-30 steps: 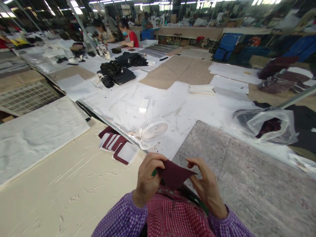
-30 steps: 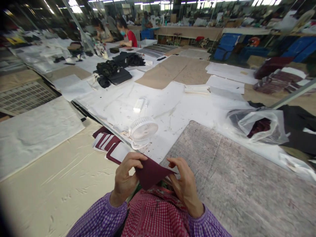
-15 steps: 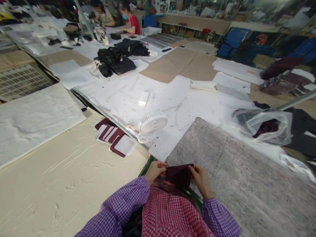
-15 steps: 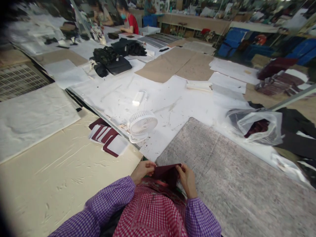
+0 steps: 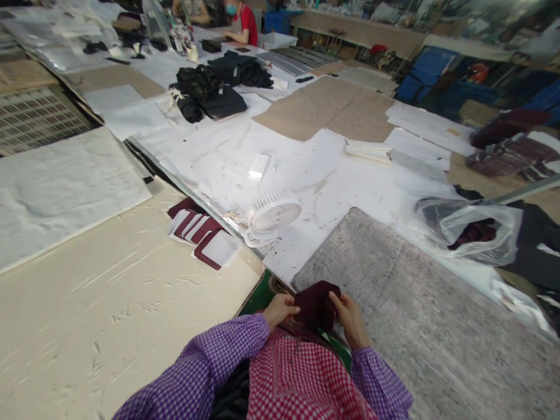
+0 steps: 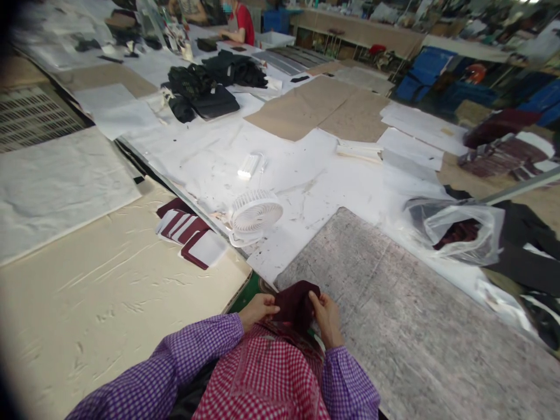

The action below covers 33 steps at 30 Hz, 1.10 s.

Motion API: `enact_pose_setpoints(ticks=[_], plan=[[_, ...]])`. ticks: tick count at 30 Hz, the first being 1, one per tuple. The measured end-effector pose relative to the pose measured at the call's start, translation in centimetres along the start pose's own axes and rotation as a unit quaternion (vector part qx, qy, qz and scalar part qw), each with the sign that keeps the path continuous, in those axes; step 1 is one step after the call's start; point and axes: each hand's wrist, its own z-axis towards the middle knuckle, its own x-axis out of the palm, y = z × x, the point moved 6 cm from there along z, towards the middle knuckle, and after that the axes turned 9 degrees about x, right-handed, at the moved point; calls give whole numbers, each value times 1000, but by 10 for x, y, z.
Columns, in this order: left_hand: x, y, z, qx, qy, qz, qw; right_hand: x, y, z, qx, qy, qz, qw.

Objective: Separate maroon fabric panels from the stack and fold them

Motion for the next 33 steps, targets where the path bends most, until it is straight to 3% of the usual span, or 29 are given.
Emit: enact_pose_setpoints(ticks=[5, 8, 11, 15, 18, 23, 27, 30, 33], plan=[[-5, -19, 0, 89, -12, 83, 992, -3, 28, -3, -124, -33, -88, 988], [-6, -34, -4, 136, 4, 143, 980, 12, 50, -4, -209, 46, -136, 967], [-6, -48, -10, 171, 11, 190, 967, 27, 66, -2, -248, 142, -170, 943], [-3, -55, -16, 185, 15, 208, 960, 25, 77, 3, -213, 215, -201, 932], [-6, -47, -14, 156, -7, 192, 969, 14, 78, 7, -159, 232, -222, 934], [-12, -22, 3, 65, -55, 107, 991, 11, 70, 36, -107, 145, -263, 948], [-19, -12, 15, 31, -112, 62, 991, 15, 62, 61, -92, 61, -289, 951], [-23, -12, 17, 29, -140, 41, 989, 15, 63, 64, -91, 56, -289, 951], [-28, -24, 11, 68, -159, 18, 985, 13, 69, 53, -95, 102, -277, 951]])
